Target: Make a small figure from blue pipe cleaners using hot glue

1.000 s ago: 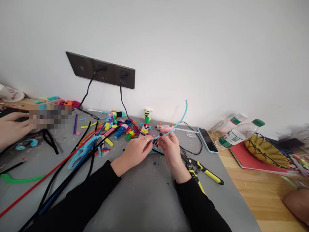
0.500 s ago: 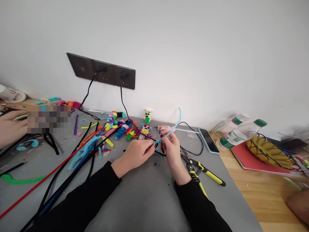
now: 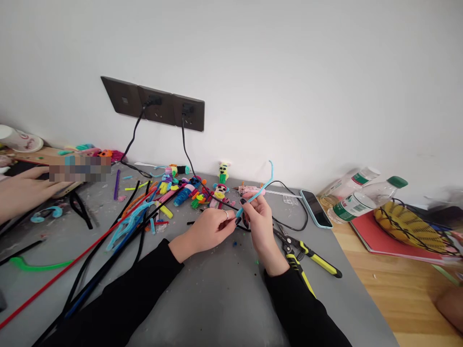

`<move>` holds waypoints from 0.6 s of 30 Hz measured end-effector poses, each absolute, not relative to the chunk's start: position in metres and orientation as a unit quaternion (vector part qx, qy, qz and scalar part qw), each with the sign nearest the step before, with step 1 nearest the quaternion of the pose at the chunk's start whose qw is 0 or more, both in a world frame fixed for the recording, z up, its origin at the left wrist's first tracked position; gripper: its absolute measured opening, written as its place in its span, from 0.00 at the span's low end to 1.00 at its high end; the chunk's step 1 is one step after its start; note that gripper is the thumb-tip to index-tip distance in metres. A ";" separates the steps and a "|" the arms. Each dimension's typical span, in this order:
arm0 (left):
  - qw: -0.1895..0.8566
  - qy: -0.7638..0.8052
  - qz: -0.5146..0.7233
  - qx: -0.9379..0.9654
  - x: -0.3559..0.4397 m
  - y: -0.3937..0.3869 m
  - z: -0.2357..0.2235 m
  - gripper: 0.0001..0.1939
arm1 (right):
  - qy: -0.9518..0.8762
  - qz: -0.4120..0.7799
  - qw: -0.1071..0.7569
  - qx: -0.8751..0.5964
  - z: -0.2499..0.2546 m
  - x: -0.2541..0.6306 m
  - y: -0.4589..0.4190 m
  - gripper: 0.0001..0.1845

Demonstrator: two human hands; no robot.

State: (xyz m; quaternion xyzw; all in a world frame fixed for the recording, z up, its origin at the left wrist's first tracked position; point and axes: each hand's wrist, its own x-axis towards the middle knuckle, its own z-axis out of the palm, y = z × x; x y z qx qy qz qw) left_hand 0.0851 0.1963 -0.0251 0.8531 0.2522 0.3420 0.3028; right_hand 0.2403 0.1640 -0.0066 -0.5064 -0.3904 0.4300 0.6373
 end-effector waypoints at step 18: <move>0.132 0.199 0.371 0.897 0.085 0.201 -0.036 0.18 | -0.422 0.402 0.628 -0.516 -0.020 0.242 0.168 0.15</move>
